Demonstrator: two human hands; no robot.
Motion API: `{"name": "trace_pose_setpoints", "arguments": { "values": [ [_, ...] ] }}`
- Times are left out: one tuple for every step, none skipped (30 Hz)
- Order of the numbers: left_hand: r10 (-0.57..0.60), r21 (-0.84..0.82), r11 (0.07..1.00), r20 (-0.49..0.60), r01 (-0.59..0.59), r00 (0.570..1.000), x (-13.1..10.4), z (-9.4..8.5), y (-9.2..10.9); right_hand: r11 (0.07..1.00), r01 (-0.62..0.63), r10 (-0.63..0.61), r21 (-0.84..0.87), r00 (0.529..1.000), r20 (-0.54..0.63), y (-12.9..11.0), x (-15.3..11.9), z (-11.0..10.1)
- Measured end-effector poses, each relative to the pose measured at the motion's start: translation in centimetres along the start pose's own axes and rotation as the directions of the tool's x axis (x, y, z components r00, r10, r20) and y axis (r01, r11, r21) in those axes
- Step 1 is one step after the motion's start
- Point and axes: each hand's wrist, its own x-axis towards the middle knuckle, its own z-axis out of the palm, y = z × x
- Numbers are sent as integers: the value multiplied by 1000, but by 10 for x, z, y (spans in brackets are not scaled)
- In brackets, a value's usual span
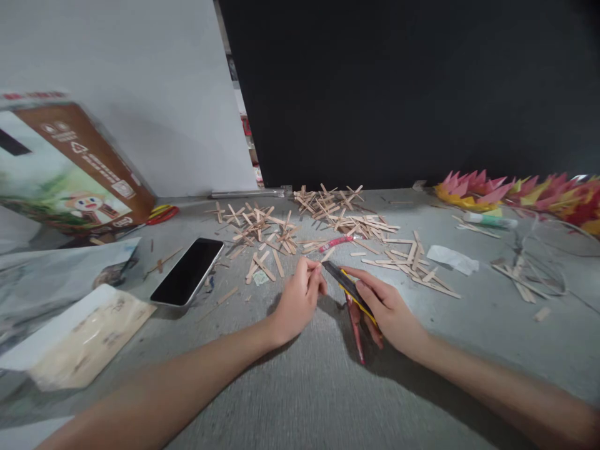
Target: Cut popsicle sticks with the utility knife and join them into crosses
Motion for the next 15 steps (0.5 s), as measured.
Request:
{"name": "trace_pose_setpoints", "arguments": {
  "values": [
    [1,10,1000,0,-1,1000,0,0,0,1000,-13,13,2,1000,5,-1,0,0],
    [3,16,1000,1,-3,1000,0,0,0,1000,-27,27,8,1000,12,-1,1,-1],
    [6,21,1000,1,-6,1000,0,0,0,999,-42,42,21,999,20,-1,2,-1],
    [10,24,1000,0,-10,1000,0,0,-1,997,-58,57,41,998,30,-1,3,-2],
    [14,28,1000,-2,-14,1000,0,0,-1,995,-75,72,67,997,41,-2,4,-2],
    [19,31,999,-4,-19,1000,0,0,-1,991,-90,85,97,995,53,-2,4,-3],
    [23,34,999,-5,-23,1000,0,0,-1,986,-104,97,128,993,64,-2,5,-3],
    [27,36,999,-7,-27,1000,0,-1,-1,979,-120,109,162,991,75,-3,6,-3],
    [30,38,999,-8,-30,1000,0,-1,-1,971,-135,120,197,989,86,-3,6,-3],
    [34,40,999,-8,-34,999,0,-1,-1,961,-150,131,232,987,97,-4,6,-3],
    [39,41,998,-8,-38,999,0,-1,0,950,-163,139,265,984,109,-4,6,-3],
    [45,42,998,-8,-44,999,0,-1,0,939,-174,143,296,982,122,-5,6,-3],
    [50,44,998,-10,-50,999,0,-1,1,928,-181,145,324,980,134,-5,6,-3],
    [56,46,997,-11,-55,998,0,-1,1,918,-188,146,350,979,145,-5,5,-3],
    [59,47,997,-11,-58,998,0,-1,2,907,-197,148,373,977,155,-5,5,-3]
  ]
}}
